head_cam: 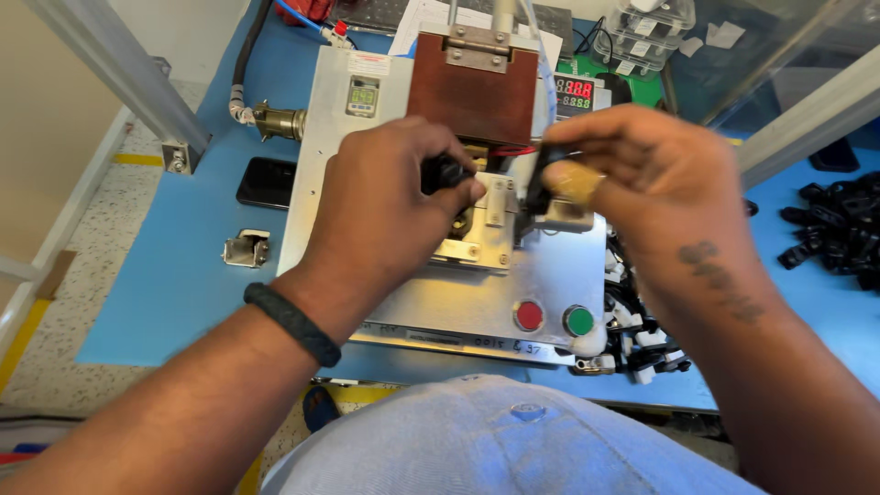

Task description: The person repeatedly places small black and white plastic components into a press machine, activates the press with a green button, and removes the processed parts. The cycle is repeated continuously throughout the clip.

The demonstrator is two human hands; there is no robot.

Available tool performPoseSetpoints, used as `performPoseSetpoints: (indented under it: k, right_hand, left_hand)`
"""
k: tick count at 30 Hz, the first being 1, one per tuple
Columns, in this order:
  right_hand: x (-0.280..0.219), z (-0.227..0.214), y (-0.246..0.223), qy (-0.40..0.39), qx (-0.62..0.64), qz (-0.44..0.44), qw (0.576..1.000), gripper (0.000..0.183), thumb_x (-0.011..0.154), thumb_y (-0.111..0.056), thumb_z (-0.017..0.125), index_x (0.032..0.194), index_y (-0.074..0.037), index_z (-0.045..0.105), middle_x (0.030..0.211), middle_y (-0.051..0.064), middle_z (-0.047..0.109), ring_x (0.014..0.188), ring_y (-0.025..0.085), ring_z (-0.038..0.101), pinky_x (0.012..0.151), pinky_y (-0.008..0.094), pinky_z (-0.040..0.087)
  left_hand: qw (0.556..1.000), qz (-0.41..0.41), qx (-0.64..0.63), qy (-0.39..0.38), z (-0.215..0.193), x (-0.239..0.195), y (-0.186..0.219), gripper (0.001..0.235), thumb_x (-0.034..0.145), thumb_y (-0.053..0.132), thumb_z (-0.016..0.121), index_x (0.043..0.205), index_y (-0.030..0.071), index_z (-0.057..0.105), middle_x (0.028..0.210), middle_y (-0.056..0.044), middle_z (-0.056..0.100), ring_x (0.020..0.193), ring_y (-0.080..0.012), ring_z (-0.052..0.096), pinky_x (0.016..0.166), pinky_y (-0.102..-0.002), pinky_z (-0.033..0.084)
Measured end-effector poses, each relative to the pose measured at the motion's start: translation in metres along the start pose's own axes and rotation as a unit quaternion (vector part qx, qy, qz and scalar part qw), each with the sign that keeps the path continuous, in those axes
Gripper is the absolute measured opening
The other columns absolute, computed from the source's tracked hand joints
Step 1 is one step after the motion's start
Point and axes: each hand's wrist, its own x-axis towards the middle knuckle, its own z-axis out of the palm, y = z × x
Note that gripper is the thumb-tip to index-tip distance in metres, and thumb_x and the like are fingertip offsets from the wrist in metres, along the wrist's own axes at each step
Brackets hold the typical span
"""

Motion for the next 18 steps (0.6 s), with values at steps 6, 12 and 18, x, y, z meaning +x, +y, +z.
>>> performPoseSetpoints:
  k: [6, 12, 18]
  right_hand:
    - [0.009, 0.06, -0.027, -0.021, -0.274, 0.03, 0.961, 0.025, 0.08, -0.008, 0.08, 0.105, -0.009, 0.077, 0.09, 0.005, 0.078, 0.075, 0.013, 0.069, 0.068, 0.029, 0.055]
    - [0.012, 0.076, -0.025, 0.001, -0.415, -0.064, 0.907, 0.028, 0.074, -0.01, 0.084, 0.102, -0.01, 0.08, 0.089, 0.008, 0.07, 0.074, 0.017, 0.066, 0.069, 0.032, 0.052]
    - [0.011, 0.075, -0.015, 0.015, -0.388, -0.044, 0.921, 0.028, 0.078, -0.01, 0.081, 0.106, -0.012, 0.081, 0.095, 0.008, 0.073, 0.084, 0.024, 0.068, 0.077, 0.036, 0.052]
  left_hand:
    - [0.981, -0.115, -0.126, 0.095, -0.062, -0.014, -0.043, 0.013, 0.091, 0.014, 0.078, 0.098, 0.005, 0.073, 0.08, 0.002, 0.067, 0.071, -0.0097, 0.059, 0.066, -0.027, 0.049]
    - [0.891, -0.422, -0.166, 0.008, -0.091, -0.075, -0.093, 0.013, 0.092, 0.02, 0.075, 0.103, 0.012, 0.075, 0.081, 0.001, 0.07, 0.068, -0.0093, 0.059, 0.055, -0.029, 0.048]
    - [0.856, -0.464, -0.204, -0.106, -0.082, -0.089, -0.105, 0.026, 0.077, 0.021, 0.081, 0.099, 0.01, 0.072, 0.081, 0.001, 0.072, 0.07, -0.0091, 0.063, 0.055, -0.028, 0.05]
